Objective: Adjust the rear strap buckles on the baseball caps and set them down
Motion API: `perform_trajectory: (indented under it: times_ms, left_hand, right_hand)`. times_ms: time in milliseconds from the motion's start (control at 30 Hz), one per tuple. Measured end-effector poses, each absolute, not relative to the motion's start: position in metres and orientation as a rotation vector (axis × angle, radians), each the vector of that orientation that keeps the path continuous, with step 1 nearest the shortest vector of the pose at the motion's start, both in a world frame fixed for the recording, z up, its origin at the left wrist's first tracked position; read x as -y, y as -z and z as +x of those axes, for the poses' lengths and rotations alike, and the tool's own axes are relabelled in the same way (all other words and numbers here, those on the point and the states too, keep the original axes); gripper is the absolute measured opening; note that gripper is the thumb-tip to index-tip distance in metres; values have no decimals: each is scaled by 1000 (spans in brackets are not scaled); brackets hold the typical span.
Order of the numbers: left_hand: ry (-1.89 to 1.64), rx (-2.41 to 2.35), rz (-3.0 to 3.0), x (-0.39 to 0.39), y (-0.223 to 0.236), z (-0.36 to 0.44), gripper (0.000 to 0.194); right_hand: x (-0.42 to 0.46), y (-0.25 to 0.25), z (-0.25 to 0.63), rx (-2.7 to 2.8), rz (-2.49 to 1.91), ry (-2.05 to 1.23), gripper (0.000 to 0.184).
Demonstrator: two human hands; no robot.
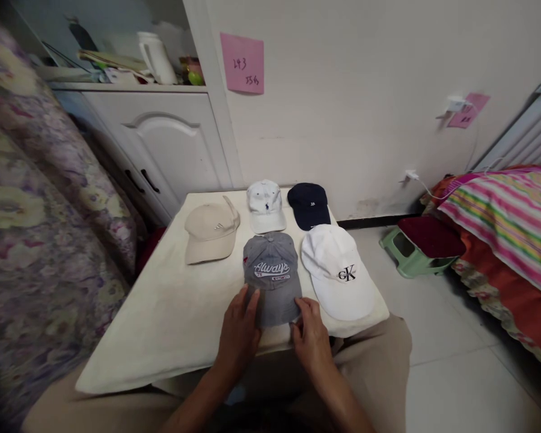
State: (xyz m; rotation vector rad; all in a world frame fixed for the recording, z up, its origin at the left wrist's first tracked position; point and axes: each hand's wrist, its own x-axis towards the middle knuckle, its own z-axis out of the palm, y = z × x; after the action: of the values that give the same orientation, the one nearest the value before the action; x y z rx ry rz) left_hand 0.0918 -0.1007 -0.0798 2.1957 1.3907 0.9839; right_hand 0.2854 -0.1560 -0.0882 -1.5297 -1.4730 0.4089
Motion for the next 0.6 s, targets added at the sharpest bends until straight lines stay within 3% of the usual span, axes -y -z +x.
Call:
perform_trajectory:
  times_ms: [200, 400, 600]
  left_hand:
    - [-1100, -1383, 1823, 99, 81, 92, 49]
    - [-1106, -1293, 1733, 100, 83, 87, 44]
    - [-1048, -1232, 1714, 99, 85, 83, 46]
  right_hand:
    - [152, 84, 282, 1581, -1615, -314, 49]
    - [154, 81, 278, 1579, -1641, -265, 46]
    - [158, 80, 275, 1531, -1643, -231, 26]
